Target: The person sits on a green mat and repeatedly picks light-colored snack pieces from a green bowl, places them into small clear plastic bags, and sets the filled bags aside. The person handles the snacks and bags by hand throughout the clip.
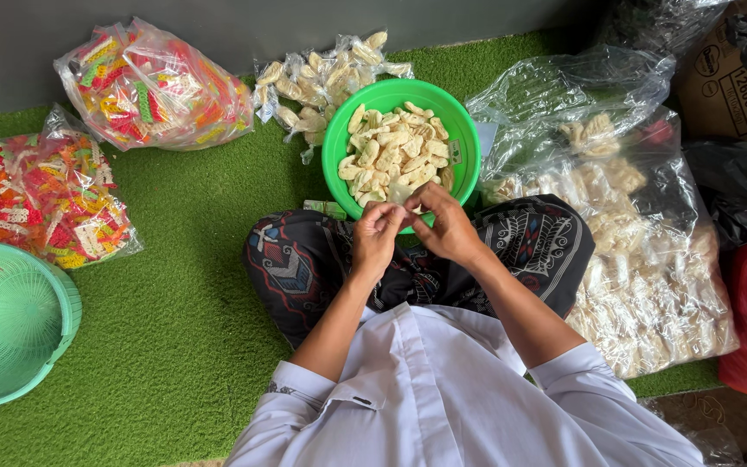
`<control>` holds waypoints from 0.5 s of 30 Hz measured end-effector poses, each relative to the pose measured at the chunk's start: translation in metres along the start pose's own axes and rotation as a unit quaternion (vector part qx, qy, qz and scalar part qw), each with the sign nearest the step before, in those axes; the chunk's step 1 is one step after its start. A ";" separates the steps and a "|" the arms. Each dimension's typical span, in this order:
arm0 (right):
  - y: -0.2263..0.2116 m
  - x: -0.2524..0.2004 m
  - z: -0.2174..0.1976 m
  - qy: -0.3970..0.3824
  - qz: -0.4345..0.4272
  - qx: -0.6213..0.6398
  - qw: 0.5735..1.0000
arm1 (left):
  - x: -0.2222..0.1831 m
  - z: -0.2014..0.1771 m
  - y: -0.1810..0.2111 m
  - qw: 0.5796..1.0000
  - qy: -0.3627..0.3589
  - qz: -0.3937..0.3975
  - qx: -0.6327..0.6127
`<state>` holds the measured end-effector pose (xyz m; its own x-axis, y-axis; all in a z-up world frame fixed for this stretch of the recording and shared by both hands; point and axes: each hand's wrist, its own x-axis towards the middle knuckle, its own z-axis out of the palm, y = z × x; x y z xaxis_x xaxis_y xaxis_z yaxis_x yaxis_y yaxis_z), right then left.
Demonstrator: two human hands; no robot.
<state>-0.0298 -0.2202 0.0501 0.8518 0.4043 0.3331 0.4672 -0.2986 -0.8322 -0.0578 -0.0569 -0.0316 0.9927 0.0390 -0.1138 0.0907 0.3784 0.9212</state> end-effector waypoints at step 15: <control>-0.014 -0.003 0.004 0.019 -0.017 -0.071 0.997 | -0.009 0.015 0.004 0.932 -0.006 0.110 0.346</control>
<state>-0.0402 -0.2139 0.0590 0.8422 0.3841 0.3785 0.5222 -0.4059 -0.7500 -0.0650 -0.0696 -0.0208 0.9939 0.0334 0.1055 -0.0891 -0.3237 0.9419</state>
